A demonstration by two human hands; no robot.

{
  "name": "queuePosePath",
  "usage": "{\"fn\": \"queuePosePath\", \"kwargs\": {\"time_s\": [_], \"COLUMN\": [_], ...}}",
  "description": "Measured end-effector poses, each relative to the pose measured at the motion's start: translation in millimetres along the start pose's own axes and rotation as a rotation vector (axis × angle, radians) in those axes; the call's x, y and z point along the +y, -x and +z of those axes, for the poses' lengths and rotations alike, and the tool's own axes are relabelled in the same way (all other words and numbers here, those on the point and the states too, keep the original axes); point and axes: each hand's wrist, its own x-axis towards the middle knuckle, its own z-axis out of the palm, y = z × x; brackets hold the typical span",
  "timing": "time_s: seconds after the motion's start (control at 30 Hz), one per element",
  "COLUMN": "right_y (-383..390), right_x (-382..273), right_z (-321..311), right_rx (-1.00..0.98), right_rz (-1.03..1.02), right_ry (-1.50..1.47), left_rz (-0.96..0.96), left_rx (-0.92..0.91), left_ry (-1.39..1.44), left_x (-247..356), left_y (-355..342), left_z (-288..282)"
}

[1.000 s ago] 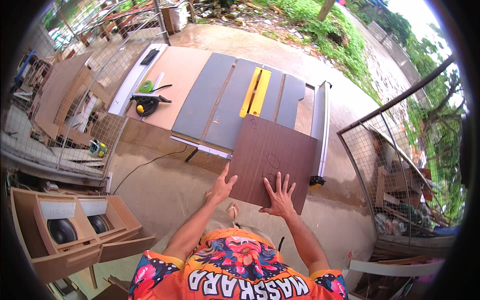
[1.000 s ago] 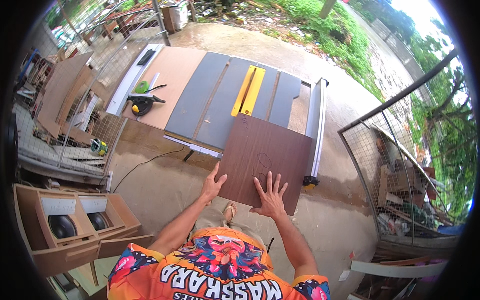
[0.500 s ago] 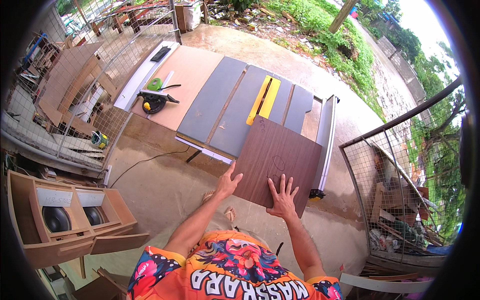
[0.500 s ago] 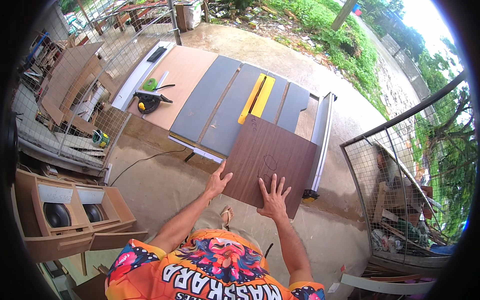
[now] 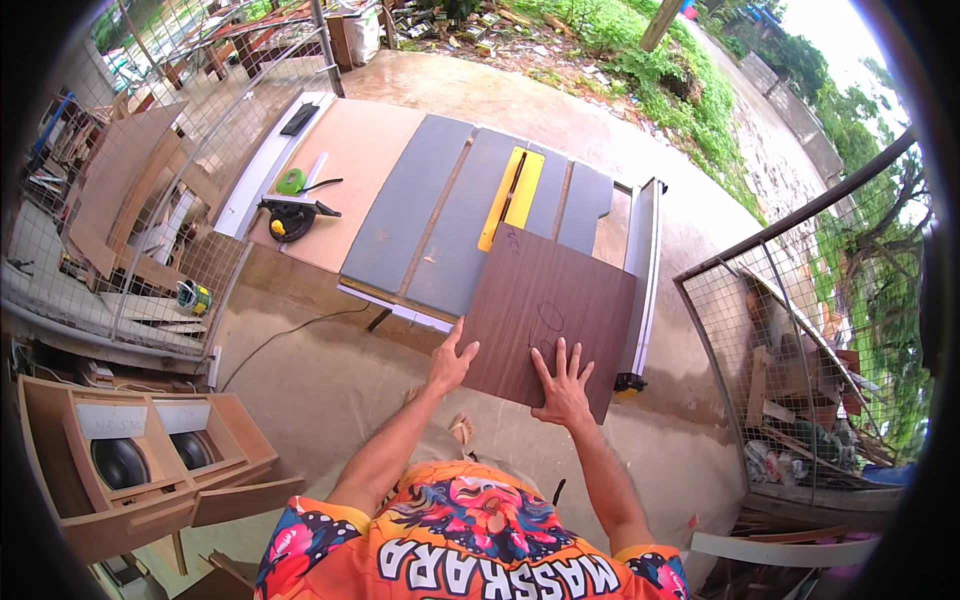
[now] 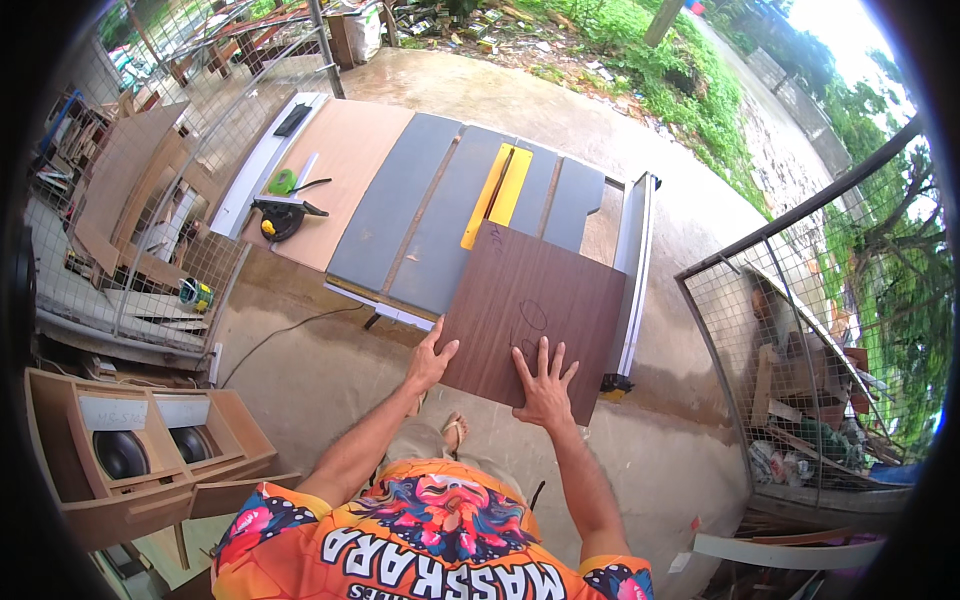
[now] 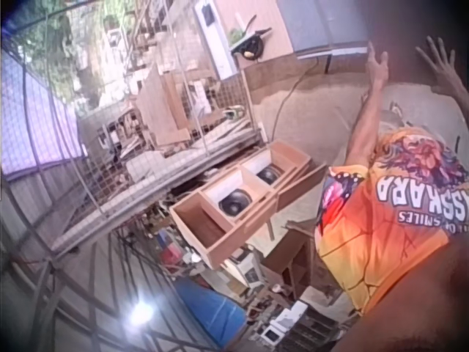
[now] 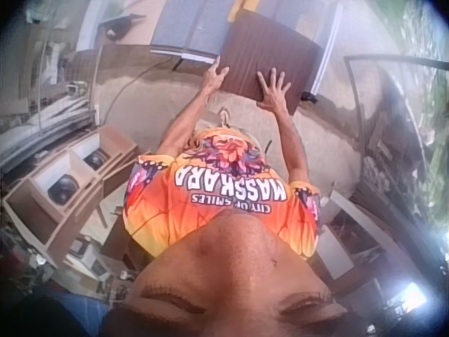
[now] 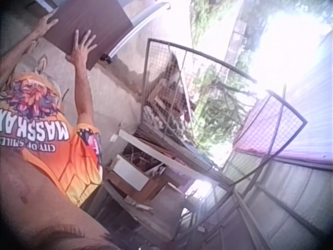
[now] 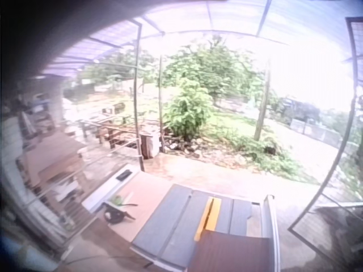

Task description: The person carries a wooden board to a table saw, aligns it, and makes a cut. Then, they carry the board to a piece of furniture and fit it into an opening to check the size.

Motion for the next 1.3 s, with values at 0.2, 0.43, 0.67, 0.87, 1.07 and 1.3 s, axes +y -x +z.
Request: {"fn": "queuePosePath", "kwargs": {"time_s": [0.2,0.43,0.67,0.87,1.07,1.3], "right_y": [-7,-10,-13,-17,-21,-24], "right_x": [2,5,8,11,13,17], "right_z": [-5,-5,-6,-5,-6,-3], "right_rx": [-0.018,-0.020,-0.035,-0.038,-0.064,-0.075], "right_rz": [0.010,0.011,0.019,0.021,0.030,0.037], "right_ry": [0.014,-0.014,-0.013,-0.026,-0.013,-0.011], "left_rz": [-0.003,-0.026,-0.057,-0.145,-0.183,-0.165], "left_rx": [0.006,0.003,-0.018,0.044,0.091,0.102], "left_ry": [-0.050,-0.042,-0.112,-0.350,-0.564,-0.556], "left_x": [2,5,13,21,29,26], "left_y": [-7,-11,-14,-16,-19,-25], "left_z": [2,3,2,6,9,11]}}
